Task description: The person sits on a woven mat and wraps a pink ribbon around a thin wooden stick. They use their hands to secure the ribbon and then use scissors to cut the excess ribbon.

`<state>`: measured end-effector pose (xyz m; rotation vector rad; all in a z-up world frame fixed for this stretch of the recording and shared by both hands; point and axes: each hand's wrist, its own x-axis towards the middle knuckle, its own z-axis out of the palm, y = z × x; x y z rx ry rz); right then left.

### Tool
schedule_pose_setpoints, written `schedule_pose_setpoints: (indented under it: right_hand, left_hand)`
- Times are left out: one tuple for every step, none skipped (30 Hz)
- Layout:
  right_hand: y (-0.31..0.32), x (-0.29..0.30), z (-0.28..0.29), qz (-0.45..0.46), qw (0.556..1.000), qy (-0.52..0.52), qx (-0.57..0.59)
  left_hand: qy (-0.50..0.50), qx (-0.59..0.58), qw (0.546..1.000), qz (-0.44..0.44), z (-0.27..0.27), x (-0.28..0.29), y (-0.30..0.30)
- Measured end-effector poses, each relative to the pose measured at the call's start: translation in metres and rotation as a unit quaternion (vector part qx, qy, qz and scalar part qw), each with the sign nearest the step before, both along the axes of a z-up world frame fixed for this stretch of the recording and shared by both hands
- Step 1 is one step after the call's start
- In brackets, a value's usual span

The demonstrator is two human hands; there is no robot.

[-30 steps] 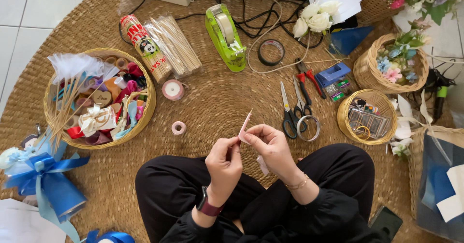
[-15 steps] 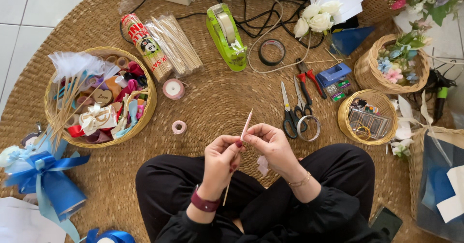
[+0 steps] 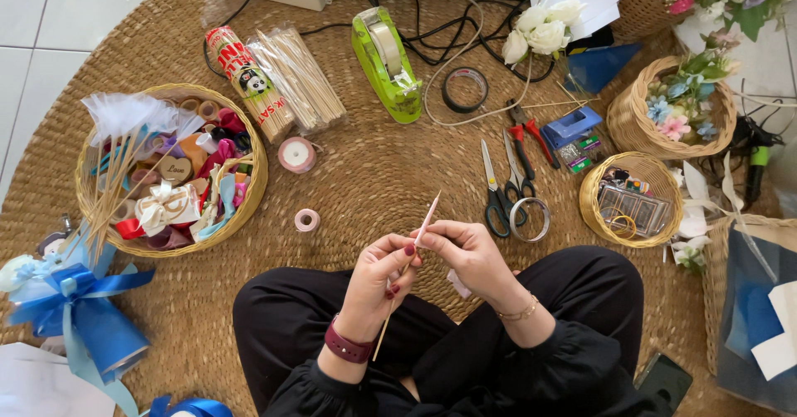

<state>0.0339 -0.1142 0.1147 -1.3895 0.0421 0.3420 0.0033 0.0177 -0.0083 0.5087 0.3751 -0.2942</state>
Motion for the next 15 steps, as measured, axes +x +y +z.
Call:
schedule_pose_setpoints:
  right_hand:
    - [0.000,0.001,-0.005,0.001,1.000,-0.001,0.000]
    - [-0.001,0.001,-0.009,0.002,1.000,0.002,0.004]
    - [-0.001,-0.001,-0.014,0.003,1.000,0.009,0.007]
    - [-0.003,-0.001,-0.023,0.003,1.000,0.010,0.007]
    - [-0.005,0.000,-0.031,0.003,1.000,0.016,0.012]
    - [-0.006,0.002,-0.040,0.003,1.000,0.022,0.017]
    - [-0.008,0.002,-0.044,0.003,1.000,0.022,0.017]
    - [-0.009,0.002,-0.049,0.003,0.999,0.029,0.023]
    - [-0.011,0.002,-0.054,0.003,0.999,0.036,0.028]
    - [-0.011,0.002,-0.053,0.003,0.999,0.036,0.028]
    - [-0.012,0.001,-0.053,0.004,0.999,0.037,0.028]
    - [-0.012,0.001,-0.053,0.005,0.999,0.039,0.027]
    - [-0.013,0.003,-0.054,0.005,0.999,0.037,0.027]
    - [-0.014,0.006,-0.055,0.008,1.000,0.018,0.003]
    - [-0.014,0.007,-0.056,0.011,1.000,-0.001,-0.021]
  left_hand:
    - [-0.001,0.000,1.000,0.001,0.001,0.001,0.001]
    - [-0.003,0.011,1.000,0.005,0.002,0.002,0.001]
    - [-0.002,0.021,1.000,0.008,0.002,0.000,0.001]
    - [-0.001,0.020,1.000,0.009,0.002,-0.002,0.001]
    - [-0.003,0.010,1.000,0.001,0.002,-0.001,0.002]
    - [-0.005,-0.001,1.000,-0.008,0.003,0.000,0.003]
    - [-0.006,-0.001,1.000,-0.008,0.003,0.000,0.003]
    - [-0.002,-0.010,1.000,-0.013,0.003,0.000,0.003]
    - [0.001,-0.018,1.000,-0.019,0.003,0.000,0.003]
    - [0.001,-0.018,1.000,-0.020,0.002,0.000,0.004]
    - [0.003,-0.023,0.999,-0.023,0.001,0.000,0.004]
    - [0.005,-0.027,0.999,-0.026,-0.001,0.000,0.004]
    - [0.003,-0.027,0.999,-0.026,-0.001,0.000,0.004]
    - [0.003,-0.016,1.000,-0.023,-0.001,0.000,0.004]
    - [0.004,-0.006,1.000,-0.020,-0.001,0.000,0.004]
